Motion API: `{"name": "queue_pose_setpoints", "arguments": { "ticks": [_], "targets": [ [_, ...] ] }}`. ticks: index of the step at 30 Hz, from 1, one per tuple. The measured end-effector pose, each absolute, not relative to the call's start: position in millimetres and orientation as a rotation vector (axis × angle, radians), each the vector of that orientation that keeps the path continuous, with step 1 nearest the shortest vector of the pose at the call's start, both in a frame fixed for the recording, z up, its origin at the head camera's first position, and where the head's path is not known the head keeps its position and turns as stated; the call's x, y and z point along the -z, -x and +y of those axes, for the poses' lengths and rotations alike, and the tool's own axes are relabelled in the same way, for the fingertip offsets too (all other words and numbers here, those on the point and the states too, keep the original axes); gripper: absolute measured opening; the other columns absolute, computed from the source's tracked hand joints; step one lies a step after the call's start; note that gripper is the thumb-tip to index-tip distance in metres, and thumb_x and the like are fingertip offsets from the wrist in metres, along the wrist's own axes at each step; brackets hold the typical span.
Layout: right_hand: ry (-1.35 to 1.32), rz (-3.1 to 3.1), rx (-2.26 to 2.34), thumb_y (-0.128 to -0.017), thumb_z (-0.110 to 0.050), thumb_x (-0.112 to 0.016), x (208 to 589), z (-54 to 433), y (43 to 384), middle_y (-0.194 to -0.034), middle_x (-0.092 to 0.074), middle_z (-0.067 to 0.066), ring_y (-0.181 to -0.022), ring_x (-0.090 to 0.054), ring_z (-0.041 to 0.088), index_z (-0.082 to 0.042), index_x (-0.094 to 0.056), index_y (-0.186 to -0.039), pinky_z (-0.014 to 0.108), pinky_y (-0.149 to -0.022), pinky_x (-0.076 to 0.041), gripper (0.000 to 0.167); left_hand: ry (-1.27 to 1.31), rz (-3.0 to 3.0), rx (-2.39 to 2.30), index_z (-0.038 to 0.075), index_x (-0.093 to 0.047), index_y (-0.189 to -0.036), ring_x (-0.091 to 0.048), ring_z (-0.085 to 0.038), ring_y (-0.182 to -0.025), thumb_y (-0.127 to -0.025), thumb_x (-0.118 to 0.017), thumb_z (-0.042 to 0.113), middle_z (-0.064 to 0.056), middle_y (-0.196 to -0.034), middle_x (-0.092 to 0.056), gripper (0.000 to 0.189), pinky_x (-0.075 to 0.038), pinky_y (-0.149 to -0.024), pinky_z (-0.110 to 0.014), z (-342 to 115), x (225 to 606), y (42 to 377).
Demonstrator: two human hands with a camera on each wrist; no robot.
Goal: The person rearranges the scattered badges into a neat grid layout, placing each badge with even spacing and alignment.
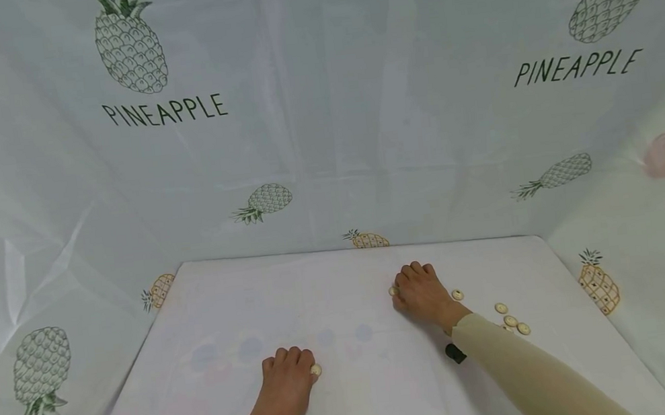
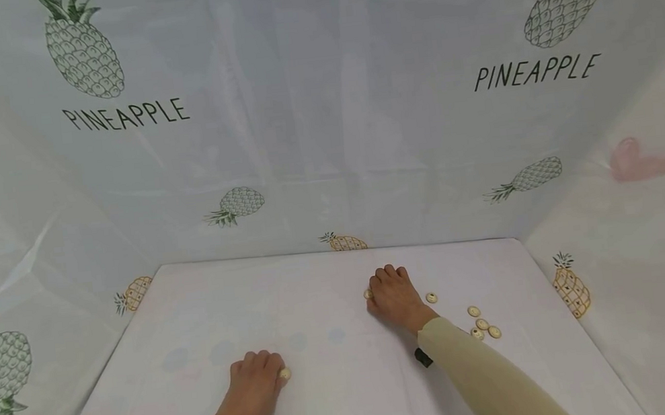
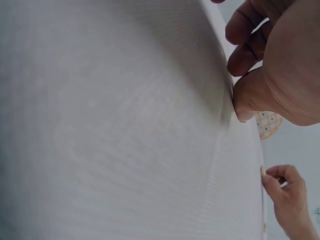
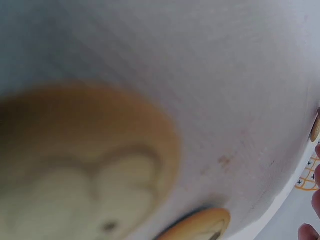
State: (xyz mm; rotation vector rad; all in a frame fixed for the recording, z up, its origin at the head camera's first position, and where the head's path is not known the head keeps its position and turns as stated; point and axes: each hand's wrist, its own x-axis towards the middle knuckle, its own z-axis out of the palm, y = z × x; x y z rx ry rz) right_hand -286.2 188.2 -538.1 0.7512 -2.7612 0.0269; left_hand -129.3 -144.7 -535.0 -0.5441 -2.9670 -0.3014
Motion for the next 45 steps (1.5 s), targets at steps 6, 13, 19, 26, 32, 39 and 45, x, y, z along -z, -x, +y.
{"name": "queue_pose_setpoints", "arguments": {
  "ticks": [6, 13, 19, 26, 32, 39, 45],
  "targets": [
    [-0.782, -2.723, -0.018, -0.093, -0.027, -0.074, 534.4, 189.6, 282.2, -0.089, -0.055, 0.004, -0.089, -0.047, 0.026, -0.007, -0.063, -0.094, 0.047, -0.084, -0.04, 0.023, 0.563, -2.906, 0.219, 0.013, -0.059, -0.1, -0.047, -0.021, -0.089, -0.094, -0.079, 0.028, -0.001, -0.095, -0.058, 0.025, -0.042, -0.081, -0.05, -144.9, 538.0, 129.4],
    [-0.795, -2.686, 0.065, -0.094, -0.029, -0.072, 534.4, 192.8, 278.9, -0.088, -0.054, 0.004, -0.087, -0.046, 0.026, -0.008, -0.059, -0.092, 0.047, -0.085, -0.041, 0.025, 0.582, -2.84, 0.188, 0.013, -0.059, -0.098, -0.046, -0.02, -0.089, -0.094, -0.079, 0.028, -0.001, -0.092, -0.056, 0.025, -0.041, -0.082, -0.048, -145.1, 540.3, 129.2],
    [-0.79, -2.665, 0.089, -0.095, -0.032, -0.074, 532.5, 197.2, 270.9, -0.092, -0.057, 0.005, -0.09, -0.049, 0.027, -0.007, -0.062, -0.098, 0.048, -0.088, -0.041, 0.028, 0.571, -2.846, 0.174, 0.012, -0.06, -0.099, -0.048, -0.022, -0.09, -0.097, -0.076, 0.027, -0.002, -0.095, -0.059, 0.022, -0.042, -0.084, -0.05, -143.6, 538.8, 128.9],
    [-0.811, -2.54, 0.085, -0.09, -0.033, -0.08, 523.9, 213.2, 244.0, -0.101, -0.063, 0.007, -0.097, -0.054, 0.029, -0.007, -0.065, -0.101, 0.05, -0.092, -0.043, 0.032, 0.558, -2.887, 0.186, 0.012, -0.06, -0.1, -0.047, -0.022, -0.092, -0.097, -0.076, 0.029, -0.003, -0.097, -0.059, 0.023, -0.042, -0.085, -0.051, -144.1, 537.6, 128.2],
    [-0.85, -2.473, 0.078, -0.087, -0.032, -0.081, 525.3, 245.3, 216.2, -0.101, -0.063, 0.006, -0.097, -0.055, 0.029, -0.007, -0.064, -0.102, 0.05, -0.09, -0.044, 0.034, 0.577, -2.896, 0.186, 0.012, -0.059, -0.101, -0.044, -0.021, -0.089, -0.098, -0.075, 0.029, -0.001, -0.095, -0.057, 0.024, -0.042, -0.085, -0.05, -144.4, 538.8, 129.8],
    [-0.865, -2.475, 0.058, -0.086, -0.03, -0.079, 530.1, 279.1, 189.0, -0.099, -0.061, 0.007, -0.094, -0.055, 0.029, -0.008, -0.064, -0.099, 0.051, -0.087, -0.044, 0.029, 0.555, -2.938, 0.16, 0.013, -0.058, -0.102, -0.045, -0.021, -0.09, -0.097, -0.076, 0.033, 0.0, -0.093, -0.054, 0.027, -0.042, -0.086, -0.05, -144.8, 539.7, 129.9],
    [-0.872, -2.506, 0.044, -0.088, -0.035, -0.081, 539.2, 287.1, 170.6, -0.098, -0.063, 0.004, -0.094, -0.056, 0.026, -0.01, -0.066, -0.1, 0.051, -0.087, -0.044, 0.032, 0.552, -2.939, 0.179, 0.013, -0.058, -0.101, -0.045, -0.022, -0.091, -0.097, -0.076, 0.031, 0.0, -0.094, -0.055, 0.026, -0.042, -0.085, -0.051, -144.1, 540.7, 129.7]
  ]
}}
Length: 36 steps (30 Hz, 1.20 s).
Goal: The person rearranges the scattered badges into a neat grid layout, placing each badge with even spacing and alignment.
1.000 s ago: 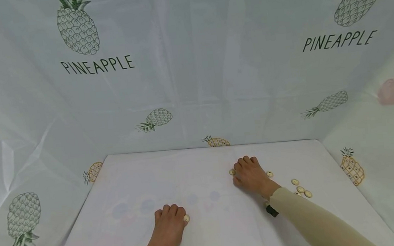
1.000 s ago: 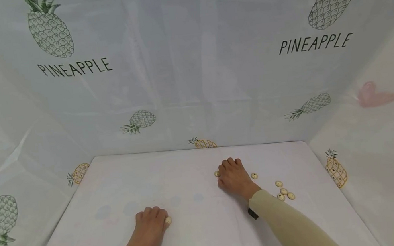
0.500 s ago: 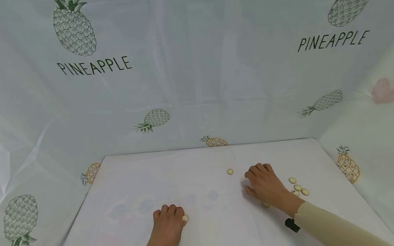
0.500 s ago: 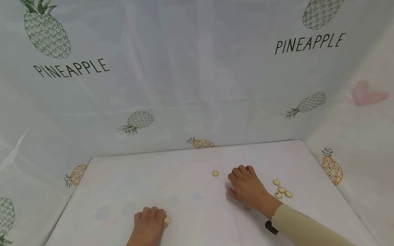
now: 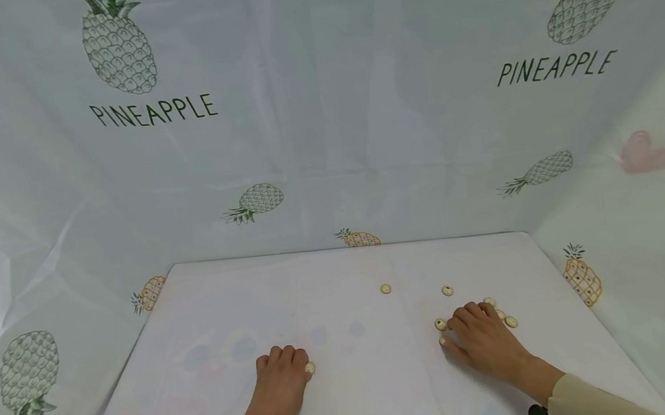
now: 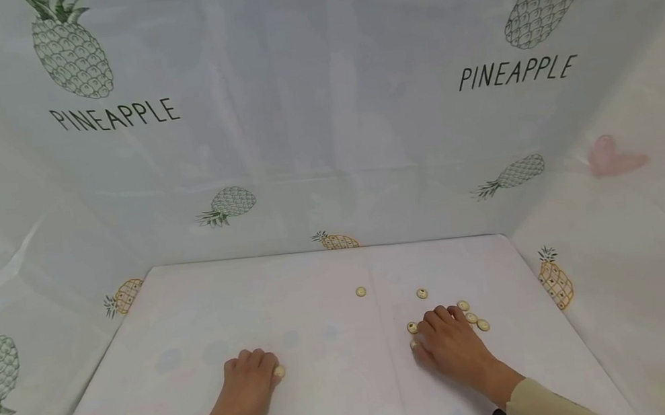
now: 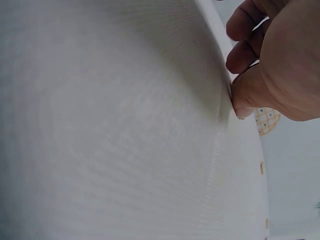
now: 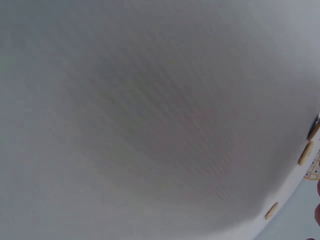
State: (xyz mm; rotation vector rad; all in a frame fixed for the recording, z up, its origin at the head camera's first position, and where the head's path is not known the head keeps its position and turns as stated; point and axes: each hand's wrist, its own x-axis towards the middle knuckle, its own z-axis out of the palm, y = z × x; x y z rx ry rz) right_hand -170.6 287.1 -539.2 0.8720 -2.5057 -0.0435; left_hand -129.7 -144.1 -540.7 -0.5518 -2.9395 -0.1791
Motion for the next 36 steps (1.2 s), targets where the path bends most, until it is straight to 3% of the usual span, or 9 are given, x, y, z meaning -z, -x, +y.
{"name": "queue_pose_setpoints", "arguments": {
  "ticks": [6, 12, 19, 26, 36],
  "targets": [
    [-0.864, -2.518, 0.043, -0.088, -0.037, -0.079, 546.1, 288.5, 166.1, -0.094, -0.06, 0.002, -0.09, -0.053, 0.025, -0.012, -0.063, -0.093, 0.05, -0.086, -0.042, 0.03, 0.544, -2.936, 0.19, 0.012, -0.06, -0.103, -0.048, -0.023, -0.093, -0.096, -0.077, 0.029, -0.003, -0.099, -0.06, 0.025, -0.043, -0.086, -0.051, -142.5, 541.3, 129.1],
    [-0.883, -2.532, 0.043, -0.09, -0.034, -0.079, 545.7, 283.2, 166.8, -0.09, -0.058, -0.002, -0.088, -0.051, 0.02, -0.014, -0.064, -0.09, 0.047, -0.085, -0.045, 0.025, 0.535, -2.936, 0.198, 0.012, -0.06, -0.101, -0.047, -0.022, -0.09, -0.095, -0.078, 0.029, -0.001, -0.094, -0.057, 0.025, -0.044, -0.084, -0.051, -140.7, 536.6, 127.7],
    [-0.96, -2.556, -0.053, -0.086, -0.019, -0.077, 545.0, 281.9, 163.7, -0.102, -0.062, -0.006, -0.097, -0.053, 0.015, -0.019, -0.068, -0.099, 0.042, -0.086, -0.044, 0.016, 0.528, -2.931, 0.19, 0.012, -0.061, -0.102, -0.048, -0.022, -0.09, -0.094, -0.079, 0.029, -0.002, -0.094, -0.058, 0.026, -0.045, -0.084, -0.051, -140.3, 537.8, 127.7],
    [-0.87, -2.546, -0.036, -0.087, -0.032, -0.079, 544.8, 284.2, 163.4, -0.095, -0.057, -0.005, -0.091, -0.049, 0.017, -0.017, -0.065, -0.094, 0.044, -0.083, -0.042, 0.022, 0.524, -2.929, 0.209, 0.011, -0.061, -0.102, -0.049, -0.023, -0.091, -0.093, -0.079, 0.027, -0.002, -0.094, -0.059, 0.026, -0.045, -0.084, -0.053, -139.3, 533.8, 126.4],
    [-0.934, -2.509, -0.073, -0.084, -0.027, -0.081, 549.1, 284.9, 167.2, -0.103, -0.064, -0.003, -0.096, -0.054, 0.018, -0.015, -0.073, -0.102, 0.043, -0.084, -0.043, 0.023, 0.53, -2.928, 0.209, 0.012, -0.061, -0.101, -0.048, -0.021, -0.089, -0.092, -0.081, 0.027, -0.001, -0.092, -0.057, 0.026, -0.045, -0.084, -0.052, -140.0, 535.3, 126.4]
  ]
}}
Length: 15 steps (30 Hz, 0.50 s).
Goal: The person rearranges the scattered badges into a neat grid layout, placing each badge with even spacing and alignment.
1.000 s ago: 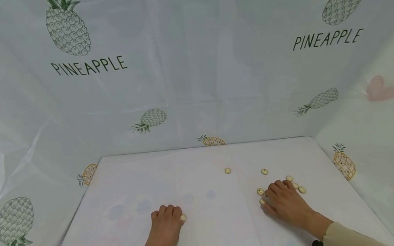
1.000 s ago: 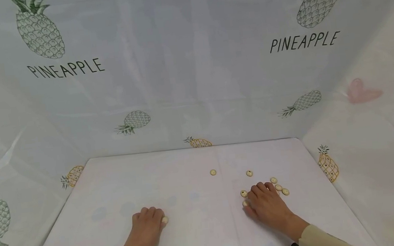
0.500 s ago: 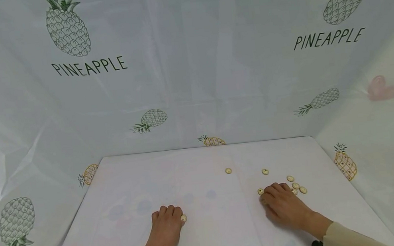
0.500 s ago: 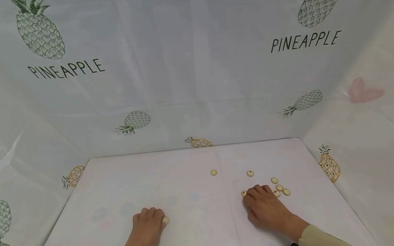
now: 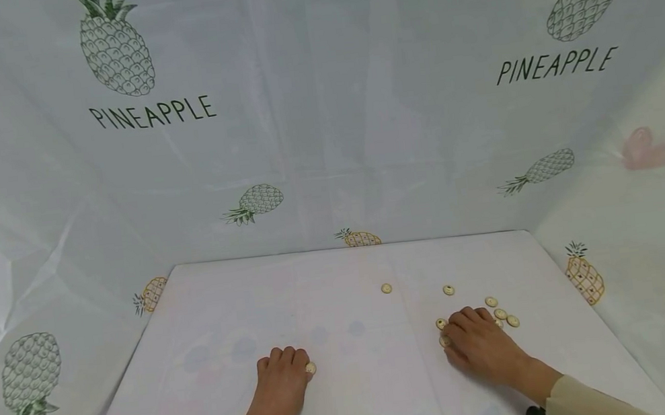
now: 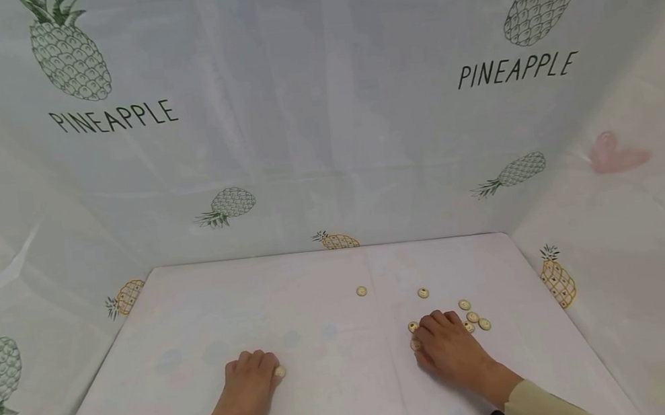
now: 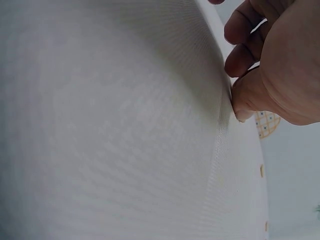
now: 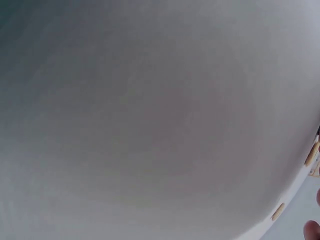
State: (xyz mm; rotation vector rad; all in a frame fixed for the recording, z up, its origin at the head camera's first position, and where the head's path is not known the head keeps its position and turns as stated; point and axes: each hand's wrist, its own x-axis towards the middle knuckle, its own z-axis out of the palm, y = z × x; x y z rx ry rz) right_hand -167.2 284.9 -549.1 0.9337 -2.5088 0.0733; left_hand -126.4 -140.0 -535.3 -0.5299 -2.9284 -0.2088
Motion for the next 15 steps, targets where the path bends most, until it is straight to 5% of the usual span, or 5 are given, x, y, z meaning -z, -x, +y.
{"name": "queue_pose_setpoints", "arguments": {
  "ticks": [15],
  "targets": [
    [-0.96, -2.478, -0.095, -0.077, -0.03, -0.093, 544.6, 286.3, 167.6, -0.096, -0.064, -0.008, -0.09, -0.051, 0.012, -0.019, -0.074, -0.095, 0.037, -0.079, -0.041, 0.028, 0.524, -2.935, 0.245, 0.012, -0.059, -0.099, -0.047, -0.021, -0.089, -0.093, -0.08, 0.026, -0.001, -0.091, -0.056, 0.025, -0.045, -0.084, -0.052, -141.0, 538.2, 128.2]
  ]
}}
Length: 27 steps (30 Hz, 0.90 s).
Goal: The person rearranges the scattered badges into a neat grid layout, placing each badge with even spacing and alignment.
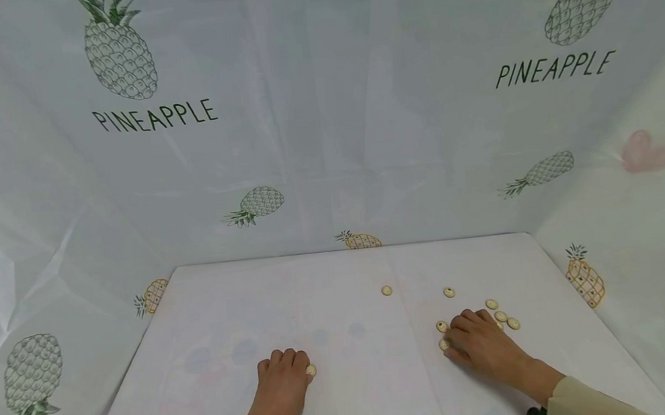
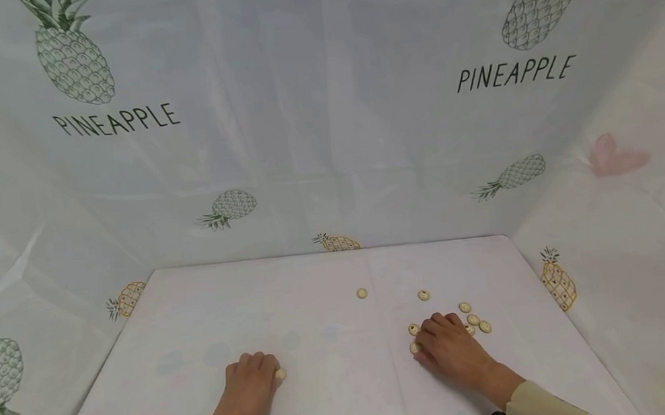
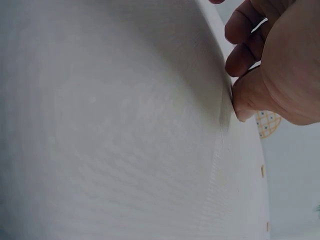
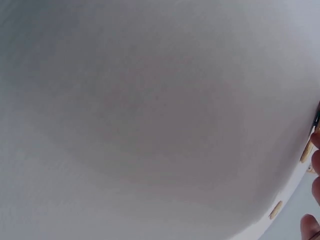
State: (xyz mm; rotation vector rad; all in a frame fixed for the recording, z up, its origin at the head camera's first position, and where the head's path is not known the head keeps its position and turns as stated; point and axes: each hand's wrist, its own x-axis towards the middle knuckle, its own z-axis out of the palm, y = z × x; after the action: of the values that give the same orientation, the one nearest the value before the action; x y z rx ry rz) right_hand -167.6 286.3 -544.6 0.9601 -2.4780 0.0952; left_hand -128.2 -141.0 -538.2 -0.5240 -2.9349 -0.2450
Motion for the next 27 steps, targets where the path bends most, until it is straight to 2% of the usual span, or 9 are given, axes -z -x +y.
{"name": "queue_pose_setpoints", "arguments": {
  "ticks": [5, 13, 27],
  "targets": [
    [-0.947, -2.486, -0.115, -0.077, -0.029, -0.093, 544.0, 281.3, 169.0, -0.095, -0.064, -0.008, -0.09, -0.051, 0.012, -0.019, -0.072, -0.093, 0.037, -0.079, -0.041, 0.027, 0.531, -2.93, 0.244, 0.013, -0.059, -0.1, -0.046, -0.02, -0.088, -0.094, -0.079, 0.027, 0.001, -0.09, -0.054, 0.025, -0.043, -0.083, -0.05, -141.7, 540.0, 127.9],
    [-0.939, -2.453, -0.114, -0.078, -0.025, -0.085, 541.2, 271.4, 179.6, -0.097, -0.061, -0.004, -0.091, -0.05, 0.015, -0.016, -0.066, -0.094, 0.039, -0.08, -0.041, 0.026, 0.536, -2.924, 0.253, 0.013, -0.058, -0.098, -0.045, -0.02, -0.087, -0.093, -0.079, 0.026, 0.001, -0.089, -0.053, 0.025, -0.043, -0.082, -0.05, -142.2, 540.2, 127.6],
    [-0.894, -2.517, -0.133, -0.085, -0.023, -0.082, 524.2, 245.0, 233.5, -0.099, -0.062, 0.001, -0.093, -0.052, 0.021, -0.013, -0.066, -0.098, 0.045, -0.085, -0.044, 0.023, 0.547, -2.904, 0.234, 0.013, -0.058, -0.1, -0.044, -0.019, -0.085, -0.093, -0.079, 0.028, 0.001, -0.092, -0.055, 0.026, -0.042, -0.078, -0.047, -142.2, 541.9, 128.4]
  ]
}}
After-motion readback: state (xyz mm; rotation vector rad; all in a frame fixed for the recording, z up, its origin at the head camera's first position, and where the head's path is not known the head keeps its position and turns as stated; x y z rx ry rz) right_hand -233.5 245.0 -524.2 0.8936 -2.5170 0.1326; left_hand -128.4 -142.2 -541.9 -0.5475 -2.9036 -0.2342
